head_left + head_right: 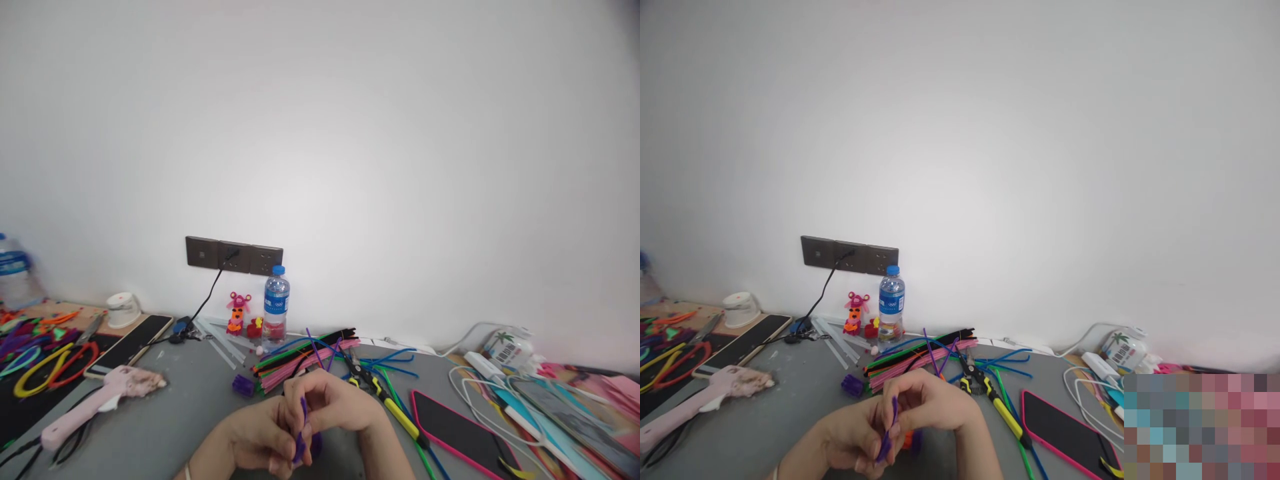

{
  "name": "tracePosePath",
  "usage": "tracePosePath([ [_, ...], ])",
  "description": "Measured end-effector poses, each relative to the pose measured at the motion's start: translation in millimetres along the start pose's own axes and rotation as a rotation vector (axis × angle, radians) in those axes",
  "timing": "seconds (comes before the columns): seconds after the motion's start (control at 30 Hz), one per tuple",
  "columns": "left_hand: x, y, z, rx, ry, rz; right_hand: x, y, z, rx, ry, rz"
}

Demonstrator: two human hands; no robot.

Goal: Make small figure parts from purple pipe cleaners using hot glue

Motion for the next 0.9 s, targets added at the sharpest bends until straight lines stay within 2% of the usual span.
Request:
tracePosePath([
  [0.2,-7.4,-1,-1,0.015,0.051,-0.006,-1,4,-1,0.041,0.041,0.004],
  [0.37,-8.1,7,-3,0.059,0.085,-0.037,-2,-5,-3,-0.011,0.088,0.009],
  [0.57,-17.3,17,-1,0.118,0.219,-0.108,-11,-5,-1,-0.016,0.182,0.014],
  [0.77,-32.1,30,2,0.226,0.407,-0.049,-35,-9,0,-0.1,0.405,0.141],
  [0.9,-41.5,44,4,0.325,0.536,-0.087,-51,-12,1,-0.166,0.551,0.228],
])
Point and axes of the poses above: each hand's wrist, its own z-axis away from the middle knuckle, its own x-axis out of the palm, y = z × x, the point moved 9 cm from there along -z, towards the middle knuckle, and after that the axes turned 2 degrees about y, right-handed, at the moved point
